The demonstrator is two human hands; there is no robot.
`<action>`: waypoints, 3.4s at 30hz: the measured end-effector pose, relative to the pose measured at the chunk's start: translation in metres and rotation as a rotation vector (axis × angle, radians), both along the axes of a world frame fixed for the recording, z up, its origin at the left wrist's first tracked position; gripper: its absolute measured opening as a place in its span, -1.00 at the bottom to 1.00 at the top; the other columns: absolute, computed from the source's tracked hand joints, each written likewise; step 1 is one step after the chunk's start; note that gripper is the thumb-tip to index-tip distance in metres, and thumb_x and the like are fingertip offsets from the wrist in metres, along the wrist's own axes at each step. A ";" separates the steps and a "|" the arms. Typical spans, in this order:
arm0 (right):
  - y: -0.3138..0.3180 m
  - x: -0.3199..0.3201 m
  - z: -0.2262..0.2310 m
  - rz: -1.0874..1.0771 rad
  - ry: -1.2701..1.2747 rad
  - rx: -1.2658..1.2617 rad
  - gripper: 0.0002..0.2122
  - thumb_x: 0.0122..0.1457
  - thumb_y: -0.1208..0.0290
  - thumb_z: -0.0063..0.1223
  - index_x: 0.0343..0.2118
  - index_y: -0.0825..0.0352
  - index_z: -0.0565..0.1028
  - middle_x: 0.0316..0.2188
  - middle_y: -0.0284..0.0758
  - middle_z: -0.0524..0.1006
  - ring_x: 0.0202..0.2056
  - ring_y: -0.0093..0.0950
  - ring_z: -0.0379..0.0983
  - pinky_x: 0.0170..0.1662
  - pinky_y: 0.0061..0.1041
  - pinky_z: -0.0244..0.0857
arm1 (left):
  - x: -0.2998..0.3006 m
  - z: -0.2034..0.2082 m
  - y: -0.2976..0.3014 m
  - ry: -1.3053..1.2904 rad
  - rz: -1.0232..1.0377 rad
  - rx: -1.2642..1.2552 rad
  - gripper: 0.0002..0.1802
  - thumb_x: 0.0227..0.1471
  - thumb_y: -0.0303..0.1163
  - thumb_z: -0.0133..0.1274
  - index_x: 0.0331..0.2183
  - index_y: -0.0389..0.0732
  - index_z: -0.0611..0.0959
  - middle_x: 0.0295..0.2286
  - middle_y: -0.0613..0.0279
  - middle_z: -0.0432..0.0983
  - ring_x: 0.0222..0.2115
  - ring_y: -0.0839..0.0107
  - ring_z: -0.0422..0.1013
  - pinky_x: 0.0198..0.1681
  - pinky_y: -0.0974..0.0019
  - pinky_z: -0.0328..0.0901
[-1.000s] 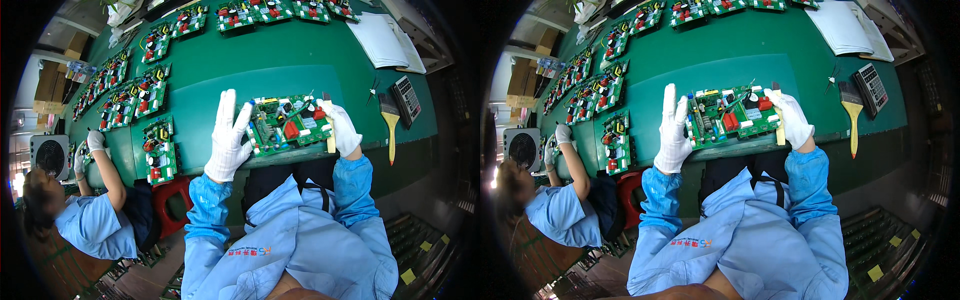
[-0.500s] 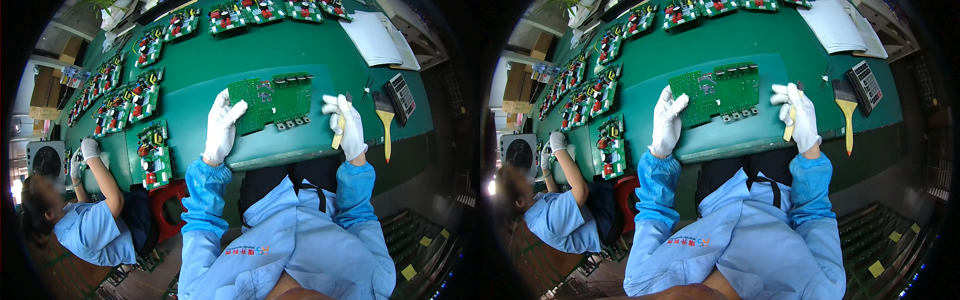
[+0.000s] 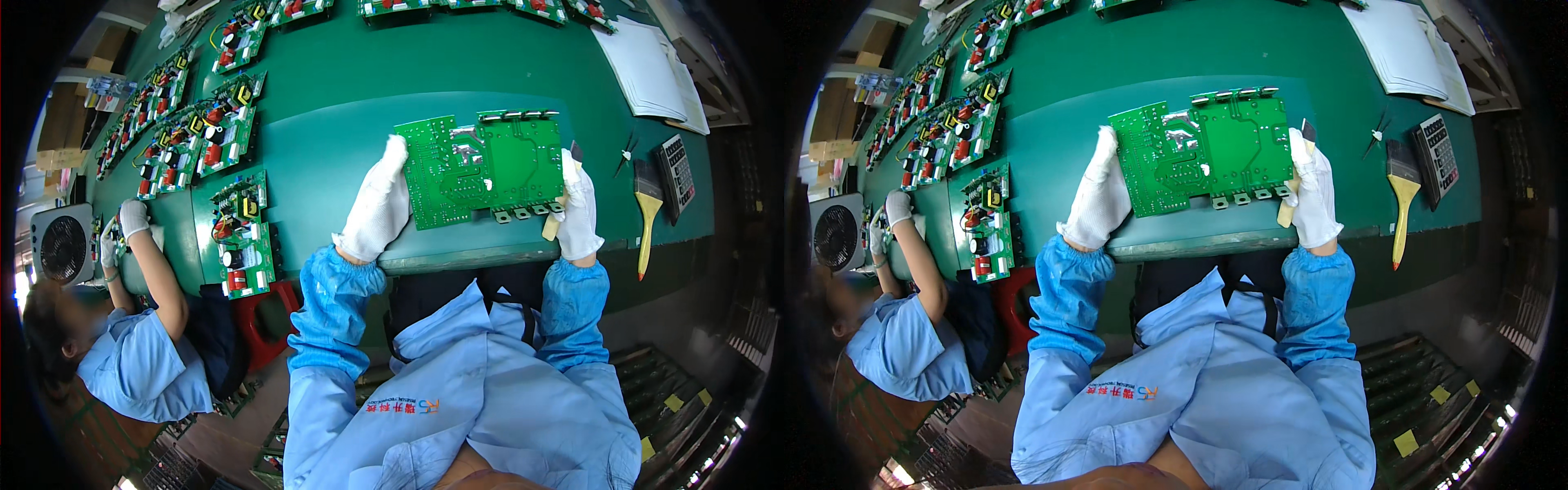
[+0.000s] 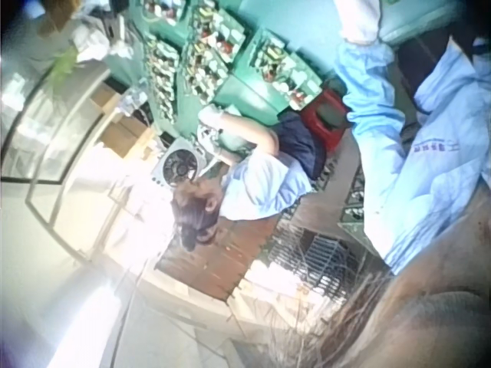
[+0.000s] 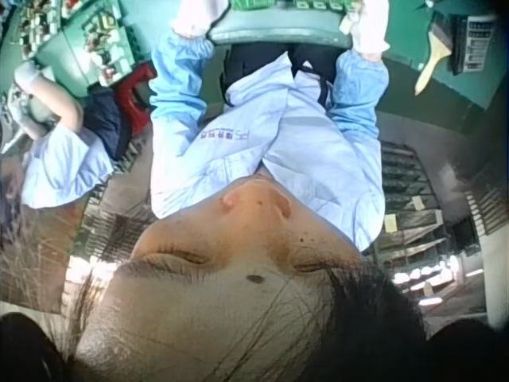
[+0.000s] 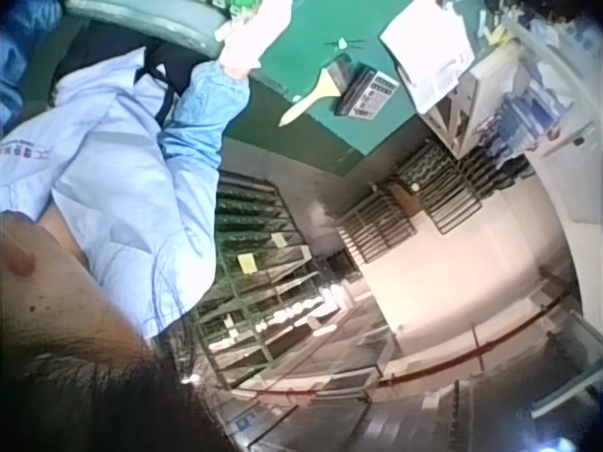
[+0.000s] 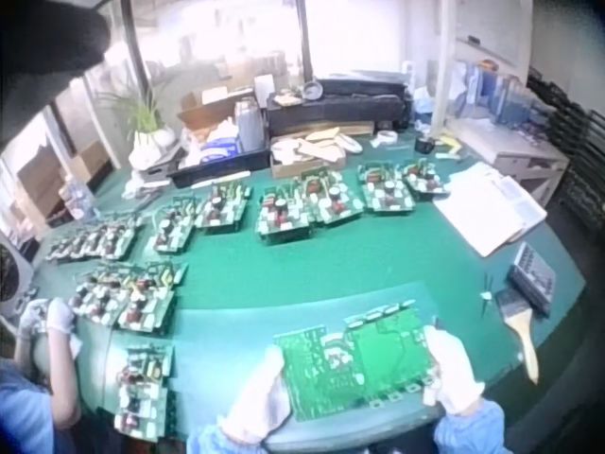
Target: Inspecting and cleaning components on a printed circuit board at an assembly station.
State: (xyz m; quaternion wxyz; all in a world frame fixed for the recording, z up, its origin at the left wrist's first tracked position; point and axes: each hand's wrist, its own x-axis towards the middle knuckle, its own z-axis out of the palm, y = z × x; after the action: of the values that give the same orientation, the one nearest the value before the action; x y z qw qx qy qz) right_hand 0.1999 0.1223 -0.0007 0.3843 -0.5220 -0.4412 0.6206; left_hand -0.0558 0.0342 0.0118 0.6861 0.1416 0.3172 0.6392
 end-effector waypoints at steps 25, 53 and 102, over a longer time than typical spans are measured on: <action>0.003 0.005 -0.011 0.076 -0.202 0.171 -0.60 0.32 0.19 -0.18 0.00 0.44 0.42 -0.08 -0.32 0.45 -0.06 -0.53 0.37 0.03 -0.53 0.21 | -0.005 -0.007 0.002 -0.038 0.009 -0.080 -0.37 0.25 0.09 -0.25 0.16 -0.14 0.28 0.11 0.30 0.23 0.10 0.37 0.19 0.17 0.22 0.10; 0.002 0.012 -0.022 0.085 -0.107 0.200 -0.62 0.29 0.16 -0.12 -0.05 0.41 0.46 -0.15 -0.36 0.48 -0.11 -0.56 0.39 -0.01 -0.53 0.24 | -0.008 -0.008 -0.006 -0.100 0.008 -0.060 -0.41 0.25 0.03 -0.20 0.15 -0.13 0.29 0.08 0.29 0.25 0.08 0.37 0.20 0.14 0.21 0.13; -0.003 -0.002 0.001 0.082 0.162 0.041 -0.71 0.22 0.19 0.03 -0.17 0.32 0.45 -0.49 -0.50 0.43 -0.66 -0.78 0.17 -0.67 -0.77 -0.01 | -0.008 -0.004 -0.003 -0.101 0.030 -0.102 -0.44 0.23 0.05 -0.17 0.07 -0.16 0.42 0.04 0.16 0.35 0.04 0.23 0.29 0.10 0.06 0.17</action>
State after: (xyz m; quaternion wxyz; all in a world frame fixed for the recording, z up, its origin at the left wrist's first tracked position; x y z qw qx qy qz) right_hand 0.1976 0.1190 0.0007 0.4035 -0.4437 -0.4421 0.6670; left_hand -0.0643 0.0313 0.0083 0.6981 0.0693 0.3164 0.6386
